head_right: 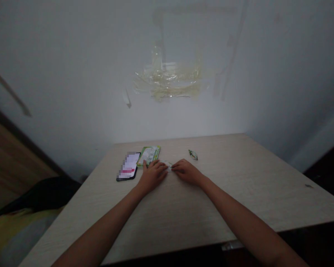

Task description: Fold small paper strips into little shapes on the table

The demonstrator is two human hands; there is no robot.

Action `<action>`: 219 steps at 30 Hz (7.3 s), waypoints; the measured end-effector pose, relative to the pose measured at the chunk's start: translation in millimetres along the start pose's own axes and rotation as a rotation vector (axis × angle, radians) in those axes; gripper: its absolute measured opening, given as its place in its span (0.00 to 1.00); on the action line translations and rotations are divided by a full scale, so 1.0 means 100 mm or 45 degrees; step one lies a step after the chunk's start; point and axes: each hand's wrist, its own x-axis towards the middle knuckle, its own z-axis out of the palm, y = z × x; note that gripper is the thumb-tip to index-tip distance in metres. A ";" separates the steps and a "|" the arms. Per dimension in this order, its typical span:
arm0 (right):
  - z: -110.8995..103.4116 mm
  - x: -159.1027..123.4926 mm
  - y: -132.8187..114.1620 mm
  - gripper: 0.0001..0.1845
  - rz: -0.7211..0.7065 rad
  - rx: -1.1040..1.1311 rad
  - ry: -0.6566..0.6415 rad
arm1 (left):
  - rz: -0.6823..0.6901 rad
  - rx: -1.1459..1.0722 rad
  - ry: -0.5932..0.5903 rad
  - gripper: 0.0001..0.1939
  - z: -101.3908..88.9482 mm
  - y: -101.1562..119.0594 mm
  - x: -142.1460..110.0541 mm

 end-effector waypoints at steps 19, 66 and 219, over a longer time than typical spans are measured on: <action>0.01 0.02 -0.03 0.21 -0.045 -0.137 -0.057 | -0.116 -0.024 0.075 0.09 -0.04 -0.02 0.01; -0.01 0.02 -0.12 0.14 0.011 -0.011 -0.068 | -0.096 -0.045 -0.037 0.12 -0.05 -0.09 0.03; 0.31 0.19 0.00 0.09 0.582 -0.504 0.161 | -0.132 -0.219 -0.025 0.08 0.08 -0.06 0.24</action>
